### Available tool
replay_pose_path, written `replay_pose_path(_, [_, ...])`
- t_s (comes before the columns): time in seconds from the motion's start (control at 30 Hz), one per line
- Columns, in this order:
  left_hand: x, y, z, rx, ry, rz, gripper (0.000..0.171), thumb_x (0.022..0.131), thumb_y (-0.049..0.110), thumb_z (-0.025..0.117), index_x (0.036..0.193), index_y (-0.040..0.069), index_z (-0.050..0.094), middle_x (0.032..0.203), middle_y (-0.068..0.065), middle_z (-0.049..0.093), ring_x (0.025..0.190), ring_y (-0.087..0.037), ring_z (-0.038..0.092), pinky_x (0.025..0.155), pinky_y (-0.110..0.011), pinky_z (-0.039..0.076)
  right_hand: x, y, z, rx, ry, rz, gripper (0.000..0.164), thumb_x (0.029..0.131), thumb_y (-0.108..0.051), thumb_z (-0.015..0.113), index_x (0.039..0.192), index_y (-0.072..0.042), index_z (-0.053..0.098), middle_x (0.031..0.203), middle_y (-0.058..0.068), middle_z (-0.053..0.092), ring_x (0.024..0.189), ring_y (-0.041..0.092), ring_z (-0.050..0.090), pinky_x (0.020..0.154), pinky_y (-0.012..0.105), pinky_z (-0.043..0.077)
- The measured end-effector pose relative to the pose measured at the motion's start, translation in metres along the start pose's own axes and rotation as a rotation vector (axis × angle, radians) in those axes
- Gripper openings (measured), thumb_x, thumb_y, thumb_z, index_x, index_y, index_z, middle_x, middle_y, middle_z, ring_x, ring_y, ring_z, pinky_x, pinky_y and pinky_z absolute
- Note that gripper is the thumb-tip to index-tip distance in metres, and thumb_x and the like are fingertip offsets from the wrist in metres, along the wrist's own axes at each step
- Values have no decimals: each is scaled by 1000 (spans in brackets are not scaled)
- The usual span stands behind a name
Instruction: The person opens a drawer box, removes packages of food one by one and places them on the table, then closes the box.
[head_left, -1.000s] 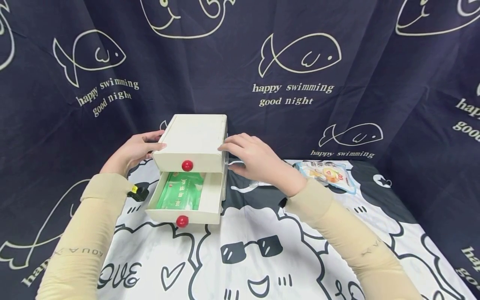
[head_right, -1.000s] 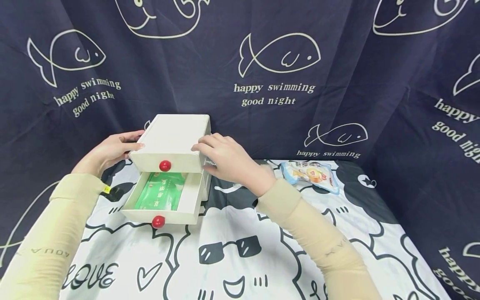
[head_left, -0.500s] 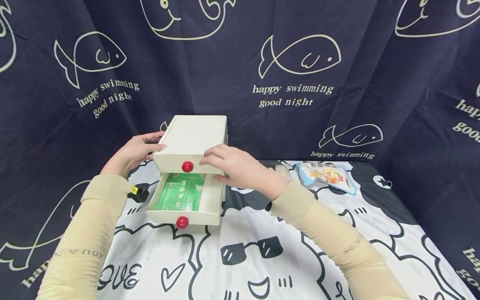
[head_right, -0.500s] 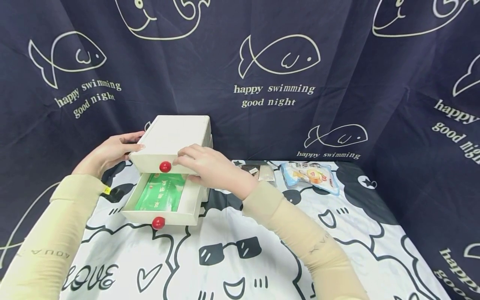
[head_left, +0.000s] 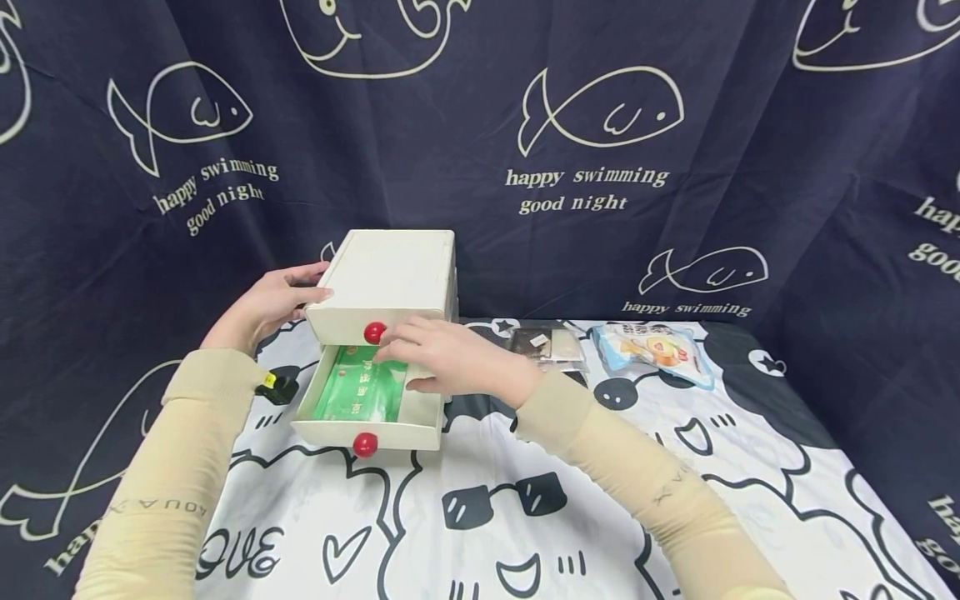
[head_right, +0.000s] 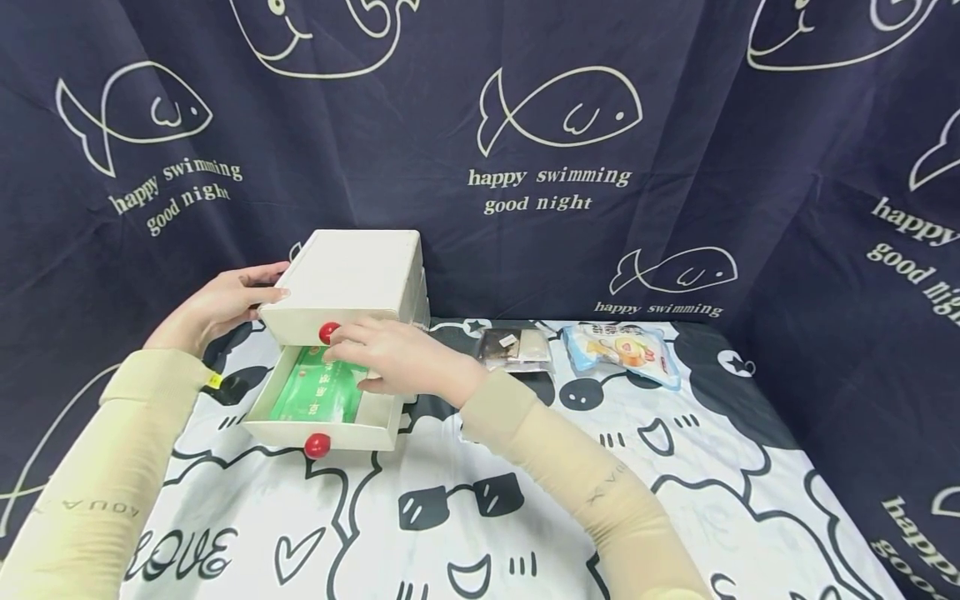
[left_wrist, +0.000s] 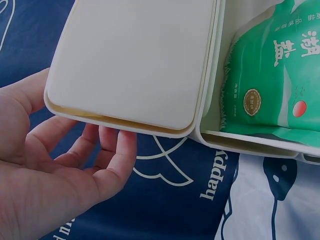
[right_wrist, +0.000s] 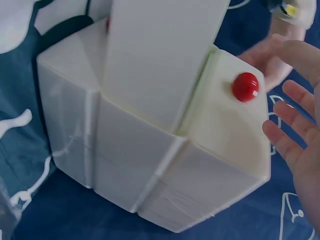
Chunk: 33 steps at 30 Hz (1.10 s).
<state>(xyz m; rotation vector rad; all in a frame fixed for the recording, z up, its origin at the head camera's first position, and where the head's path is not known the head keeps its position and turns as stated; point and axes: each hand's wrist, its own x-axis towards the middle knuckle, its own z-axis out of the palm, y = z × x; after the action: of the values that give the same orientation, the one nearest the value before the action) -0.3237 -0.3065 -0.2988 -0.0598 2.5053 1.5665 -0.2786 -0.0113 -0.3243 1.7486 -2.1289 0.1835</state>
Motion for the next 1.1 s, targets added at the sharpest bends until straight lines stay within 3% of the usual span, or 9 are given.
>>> replay_pose_path(0.33, [0,2,1,4,2,5,73,89,21,65,150,15,25,153,-15,24,134,-29,29,109,-51,28,4,-2,26,-56,-157,-57,59,75,-26,78,128,-22,54,134,-1,49,119,17,46,99,30,39])
replay_pose_path(0.57, [-1,1,0,7,2,24,74,89,22,66,150,13,25,152,-15,26,131,-28,32,106,-48,32,15,-3,37,-176,-280,-124,64,76,-31,78,133,-28,49,139,-2,46,125,16,42,101,32,38])
replay_pose_path(0.77, [-1,-1,0,16,-2,27,74,89,24,66,150,14,25,151,-14,27,129,-27,33,102,-43,35,23,-5,44,-231,-325,-210,64,78,-24,75,135,-30,46,138,-3,46,128,16,40,95,31,42])
replay_pose_path(1.1, [0,-3,2,29,-9,46,75,91,25,64,151,14,22,152,-16,25,128,-24,36,92,-32,42,31,-6,54,-286,-390,-228,66,80,-30,74,138,-31,42,141,-5,42,128,15,38,96,30,40])
